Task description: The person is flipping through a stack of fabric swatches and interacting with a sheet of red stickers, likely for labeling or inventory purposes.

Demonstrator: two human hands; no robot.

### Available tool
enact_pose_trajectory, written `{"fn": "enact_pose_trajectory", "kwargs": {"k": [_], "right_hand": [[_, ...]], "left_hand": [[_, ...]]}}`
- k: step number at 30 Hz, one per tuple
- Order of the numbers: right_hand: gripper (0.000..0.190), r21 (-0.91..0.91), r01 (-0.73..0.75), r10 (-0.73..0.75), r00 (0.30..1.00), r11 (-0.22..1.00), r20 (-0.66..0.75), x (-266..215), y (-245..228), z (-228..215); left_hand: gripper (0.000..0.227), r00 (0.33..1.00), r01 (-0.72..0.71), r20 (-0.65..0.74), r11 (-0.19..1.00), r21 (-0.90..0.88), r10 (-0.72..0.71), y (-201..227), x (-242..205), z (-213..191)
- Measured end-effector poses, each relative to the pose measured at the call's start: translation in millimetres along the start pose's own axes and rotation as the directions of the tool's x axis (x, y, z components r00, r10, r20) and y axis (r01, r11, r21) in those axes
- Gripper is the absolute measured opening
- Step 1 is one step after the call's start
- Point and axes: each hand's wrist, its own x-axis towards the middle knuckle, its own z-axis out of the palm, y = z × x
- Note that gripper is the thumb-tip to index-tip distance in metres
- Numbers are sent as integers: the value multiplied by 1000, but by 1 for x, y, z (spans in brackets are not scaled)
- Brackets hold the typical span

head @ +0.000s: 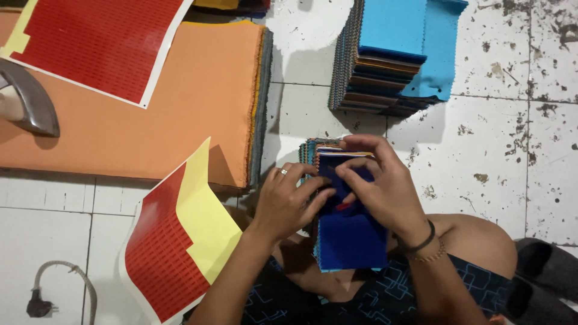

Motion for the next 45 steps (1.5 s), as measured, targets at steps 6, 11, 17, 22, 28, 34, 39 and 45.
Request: {"fn": "enact_pose_trajectory", "kwargs": {"k": [6,11,17,22,28,34,39,45], "right_hand": [[45,-169,9,-5,1000,986,20,17,4,3],[41,-241,44,-33,998,970,50,24,0,5],[41,-287,89,-78,996,954,49,26,0,10],[44,-295,92,-88,996,951,26,26,4,12],[44,-342,118,-117,993,932,23,30,26,11],[47,-550,399,-435,898,734,71,24,35,16],[52,-217,136,-149,988,967,-44,16,29,6],[47,-121,27,-35,997,992,-66,7,30,1]], "left_hand": [[15,996,92,-15,996,16,-92,-8,1,10],[31,993,116,-5,993,31,-116,-1,8,2],[46,987,159,-26,987,3,-159,-1,7,4],[46,986,164,-33,986,-4,-164,-2,5,6],[38,989,145,-30,989,39,-144,-5,2,9],[35,988,154,-12,982,106,-153,-1,4,8],[29,951,296,-66,952,-77,-301,8,15,4],[10,935,342,-20,917,-206,-354,9,16,6]]}}
